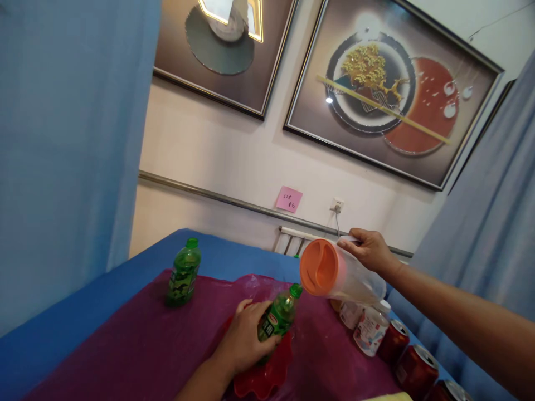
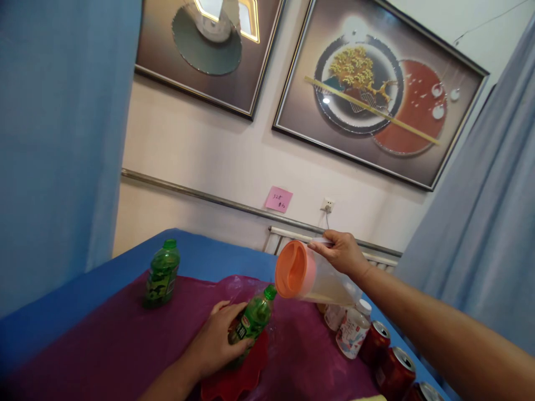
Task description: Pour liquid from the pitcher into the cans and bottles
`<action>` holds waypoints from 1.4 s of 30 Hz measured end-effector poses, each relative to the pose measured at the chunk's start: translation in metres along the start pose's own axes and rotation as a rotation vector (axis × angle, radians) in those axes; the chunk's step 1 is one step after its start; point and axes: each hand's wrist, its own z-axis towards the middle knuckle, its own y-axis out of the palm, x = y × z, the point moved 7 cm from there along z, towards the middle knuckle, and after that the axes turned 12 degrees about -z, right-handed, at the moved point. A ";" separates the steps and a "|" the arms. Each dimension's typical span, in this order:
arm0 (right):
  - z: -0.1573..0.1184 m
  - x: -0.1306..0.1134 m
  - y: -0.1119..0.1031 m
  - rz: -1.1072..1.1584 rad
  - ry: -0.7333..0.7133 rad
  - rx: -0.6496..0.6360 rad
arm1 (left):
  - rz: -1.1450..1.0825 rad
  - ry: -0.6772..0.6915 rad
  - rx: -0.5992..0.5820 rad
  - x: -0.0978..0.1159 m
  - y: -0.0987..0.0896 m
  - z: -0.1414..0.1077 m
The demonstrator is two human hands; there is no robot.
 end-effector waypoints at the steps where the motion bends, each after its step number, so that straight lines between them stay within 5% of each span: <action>1: 0.000 0.000 0.000 0.005 -0.003 0.004 | 0.000 0.001 0.001 0.000 0.000 0.000; 42: -0.001 -0.006 -0.005 -0.005 0.014 -0.017 | -0.022 0.013 0.014 0.004 -0.002 -0.003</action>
